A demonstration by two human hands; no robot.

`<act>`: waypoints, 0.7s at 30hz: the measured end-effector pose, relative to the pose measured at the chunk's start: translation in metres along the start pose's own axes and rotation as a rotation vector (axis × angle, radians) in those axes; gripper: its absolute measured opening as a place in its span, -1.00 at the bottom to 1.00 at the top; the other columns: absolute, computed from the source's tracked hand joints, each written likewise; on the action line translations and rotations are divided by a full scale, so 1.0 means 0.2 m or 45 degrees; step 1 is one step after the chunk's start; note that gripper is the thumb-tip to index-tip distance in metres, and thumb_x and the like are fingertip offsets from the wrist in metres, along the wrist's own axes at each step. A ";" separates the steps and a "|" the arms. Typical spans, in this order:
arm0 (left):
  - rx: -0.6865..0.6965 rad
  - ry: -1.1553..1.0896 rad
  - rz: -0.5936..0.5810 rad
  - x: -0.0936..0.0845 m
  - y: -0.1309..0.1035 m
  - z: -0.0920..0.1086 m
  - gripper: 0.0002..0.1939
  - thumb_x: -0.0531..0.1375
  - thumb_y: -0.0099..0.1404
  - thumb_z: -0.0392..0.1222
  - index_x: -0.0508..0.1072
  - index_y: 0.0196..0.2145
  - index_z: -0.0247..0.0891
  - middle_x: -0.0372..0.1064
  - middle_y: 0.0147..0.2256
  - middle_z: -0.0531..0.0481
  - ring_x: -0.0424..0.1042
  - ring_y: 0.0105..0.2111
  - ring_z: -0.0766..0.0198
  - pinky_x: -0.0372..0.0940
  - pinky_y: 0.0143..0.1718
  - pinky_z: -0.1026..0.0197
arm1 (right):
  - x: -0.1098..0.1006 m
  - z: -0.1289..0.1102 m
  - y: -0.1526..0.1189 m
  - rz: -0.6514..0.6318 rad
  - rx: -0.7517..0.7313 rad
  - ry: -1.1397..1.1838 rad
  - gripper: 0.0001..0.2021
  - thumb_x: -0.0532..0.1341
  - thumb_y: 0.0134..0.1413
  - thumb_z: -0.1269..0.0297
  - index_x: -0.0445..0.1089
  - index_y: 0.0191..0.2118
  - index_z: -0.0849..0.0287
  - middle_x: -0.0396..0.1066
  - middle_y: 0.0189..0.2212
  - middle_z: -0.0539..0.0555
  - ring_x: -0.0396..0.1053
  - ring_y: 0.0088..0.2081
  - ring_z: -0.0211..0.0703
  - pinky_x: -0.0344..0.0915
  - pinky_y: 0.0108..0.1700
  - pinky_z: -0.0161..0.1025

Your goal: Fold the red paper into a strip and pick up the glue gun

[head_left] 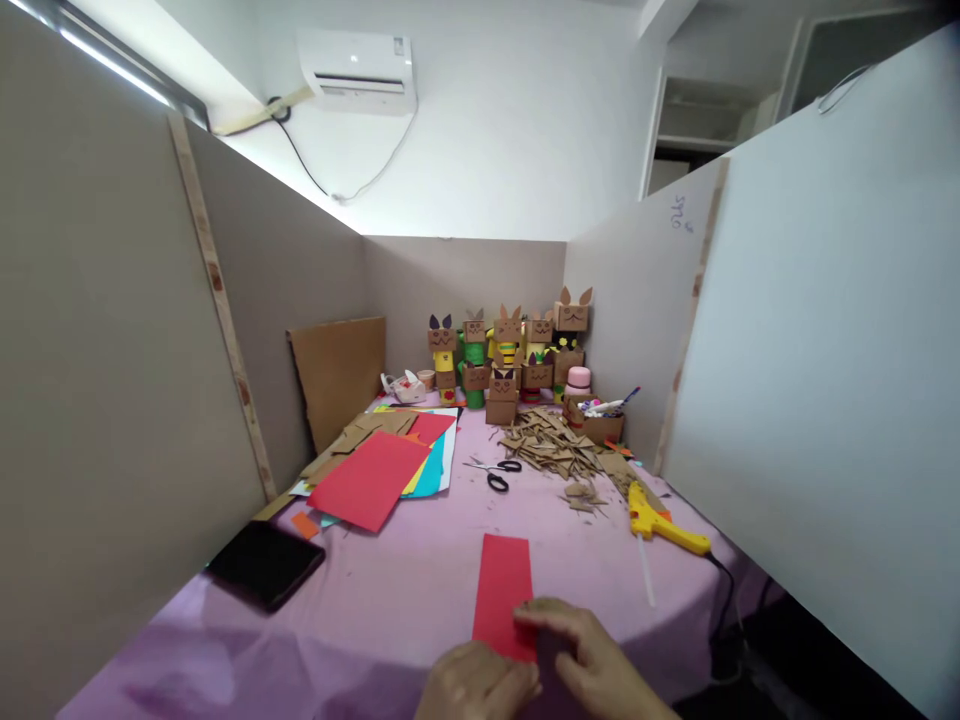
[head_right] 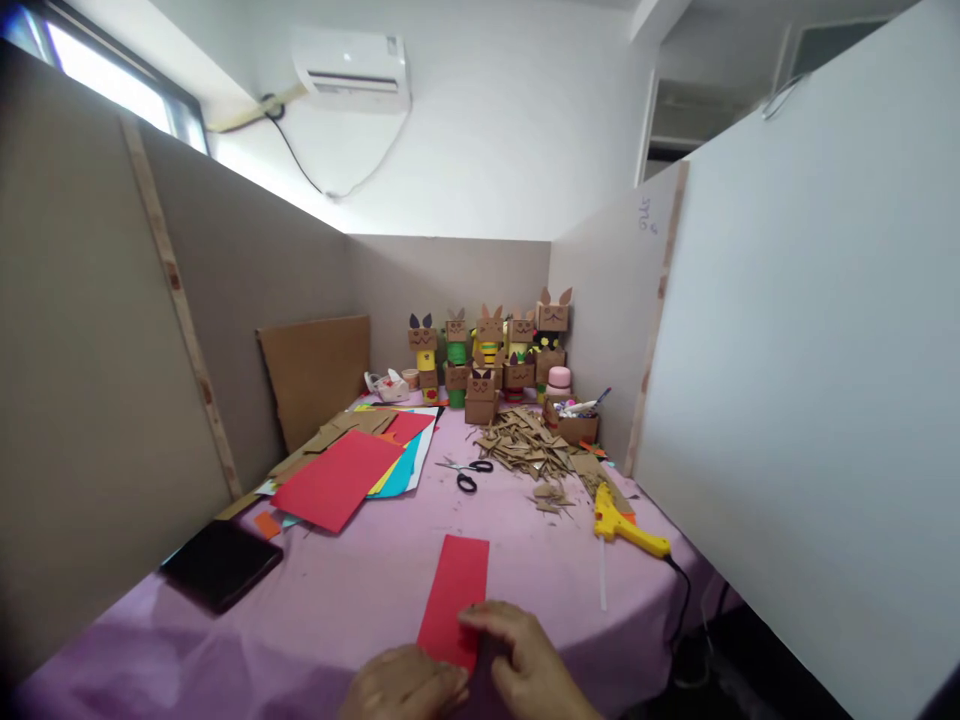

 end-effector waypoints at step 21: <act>-1.309 -1.467 -0.213 0.17 -0.03 -0.18 -0.56 0.18 0.10 0.16 0.42 -0.55 -0.35 0.26 -0.60 0.11 0.17 -0.55 0.36 0.09 -0.48 0.32 | -0.13 0.13 0.14 0.417 0.352 0.050 -0.61 0.04 0.07 0.15 0.42 -0.13 0.32 0.42 -0.20 0.30 0.35 -0.14 0.06 0.24 -0.06 -0.10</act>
Point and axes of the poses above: each hand's wrist, its own y-axis towards the middle knuckle, its own x-axis out of the palm, z = x × y, the point moved 4 cm from there along y, towards the middle knuckle
